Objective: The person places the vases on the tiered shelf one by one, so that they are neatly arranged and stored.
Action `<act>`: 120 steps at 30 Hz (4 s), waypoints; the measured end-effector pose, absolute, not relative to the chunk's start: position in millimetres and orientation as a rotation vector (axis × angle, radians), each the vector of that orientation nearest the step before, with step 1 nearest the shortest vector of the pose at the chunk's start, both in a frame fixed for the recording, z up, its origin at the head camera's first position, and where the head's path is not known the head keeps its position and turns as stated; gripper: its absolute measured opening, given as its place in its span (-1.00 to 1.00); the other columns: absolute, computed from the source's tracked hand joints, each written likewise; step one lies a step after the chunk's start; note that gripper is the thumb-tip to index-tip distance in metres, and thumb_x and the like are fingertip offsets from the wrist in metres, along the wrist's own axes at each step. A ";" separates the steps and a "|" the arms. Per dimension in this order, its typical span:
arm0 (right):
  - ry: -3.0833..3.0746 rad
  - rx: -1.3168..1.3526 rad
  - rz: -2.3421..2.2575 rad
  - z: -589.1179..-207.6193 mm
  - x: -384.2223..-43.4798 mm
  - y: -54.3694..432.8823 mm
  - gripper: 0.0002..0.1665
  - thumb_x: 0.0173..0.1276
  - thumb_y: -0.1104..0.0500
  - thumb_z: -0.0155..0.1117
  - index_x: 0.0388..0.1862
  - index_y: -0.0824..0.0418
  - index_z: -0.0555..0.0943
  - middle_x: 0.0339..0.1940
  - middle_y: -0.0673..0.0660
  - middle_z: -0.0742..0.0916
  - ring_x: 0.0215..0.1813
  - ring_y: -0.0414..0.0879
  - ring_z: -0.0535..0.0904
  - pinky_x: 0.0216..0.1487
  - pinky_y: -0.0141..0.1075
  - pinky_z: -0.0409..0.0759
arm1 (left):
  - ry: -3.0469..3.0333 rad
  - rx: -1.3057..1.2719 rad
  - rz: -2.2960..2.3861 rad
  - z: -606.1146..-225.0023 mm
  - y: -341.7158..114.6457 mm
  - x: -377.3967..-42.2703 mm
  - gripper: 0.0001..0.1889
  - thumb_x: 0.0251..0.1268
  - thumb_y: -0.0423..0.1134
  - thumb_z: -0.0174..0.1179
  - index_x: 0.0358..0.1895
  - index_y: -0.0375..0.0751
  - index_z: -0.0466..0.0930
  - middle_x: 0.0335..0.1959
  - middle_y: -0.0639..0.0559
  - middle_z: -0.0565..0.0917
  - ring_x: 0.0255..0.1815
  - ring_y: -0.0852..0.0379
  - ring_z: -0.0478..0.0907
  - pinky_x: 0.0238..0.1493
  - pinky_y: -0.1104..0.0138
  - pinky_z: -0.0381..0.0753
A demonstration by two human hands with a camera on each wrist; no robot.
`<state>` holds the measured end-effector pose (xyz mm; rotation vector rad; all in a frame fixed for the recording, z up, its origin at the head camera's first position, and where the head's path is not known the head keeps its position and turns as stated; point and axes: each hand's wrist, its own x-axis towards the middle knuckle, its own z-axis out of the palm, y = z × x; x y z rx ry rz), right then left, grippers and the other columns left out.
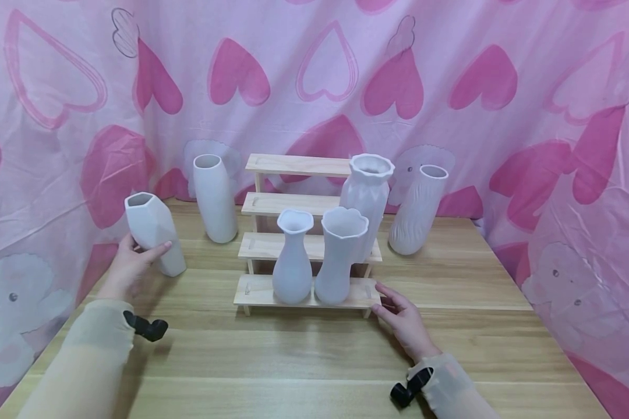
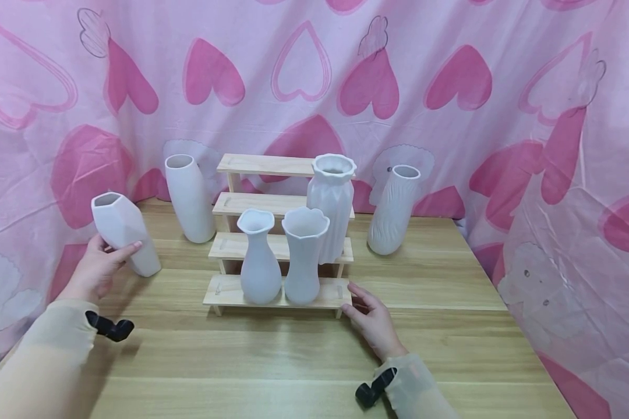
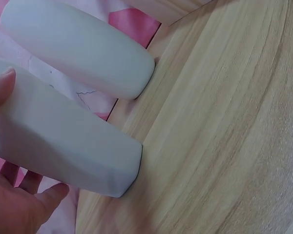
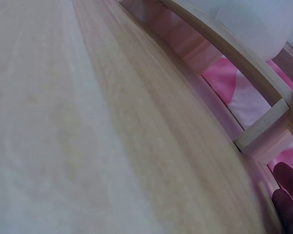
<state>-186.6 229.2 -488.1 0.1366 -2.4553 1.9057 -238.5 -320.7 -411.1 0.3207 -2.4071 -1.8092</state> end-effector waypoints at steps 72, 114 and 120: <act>-2.476 0.130 1.898 -490.7 -187.4 231.1 -0.37 0.27 0.10 0.37 0.31 0.18 0.48 0.37 0.07 0.48 0.11 -0.18 0.49 0.08 -0.45 0.45 | -2.293 -0.141 -2.090 -321.6 -221.2 -217.6 -0.40 0.31 -0.20 0.25 0.35 -0.04 0.20 0.21 -0.05 0.33 0.22 0.00 0.31 0.21 0.04 0.32; -2.484 0.149 1.854 -490.9 -186.9 229.8 -0.38 0.28 0.11 0.36 0.32 0.18 0.48 0.36 0.11 0.48 0.10 -0.16 0.51 0.04 -0.46 0.47 | -2.325 -0.384 -2.217 -317.7 -145.1 -254.0 -0.35 0.20 -0.29 0.32 0.36 -0.15 0.28 0.25 -0.16 0.40 0.26 -0.14 0.34 0.28 -0.09 0.27; -2.480 0.137 1.879 -491.2 -187.6 230.2 -0.37 0.26 0.09 0.38 0.32 0.13 0.49 0.36 0.05 0.49 0.10 -0.19 0.51 0.05 -0.45 0.47 | -2.354 -0.384 -2.215 -318.4 -143.0 -256.8 -0.31 0.18 -0.25 0.34 0.38 -0.08 0.25 0.28 -0.13 0.36 0.27 -0.15 0.30 0.28 -0.11 0.26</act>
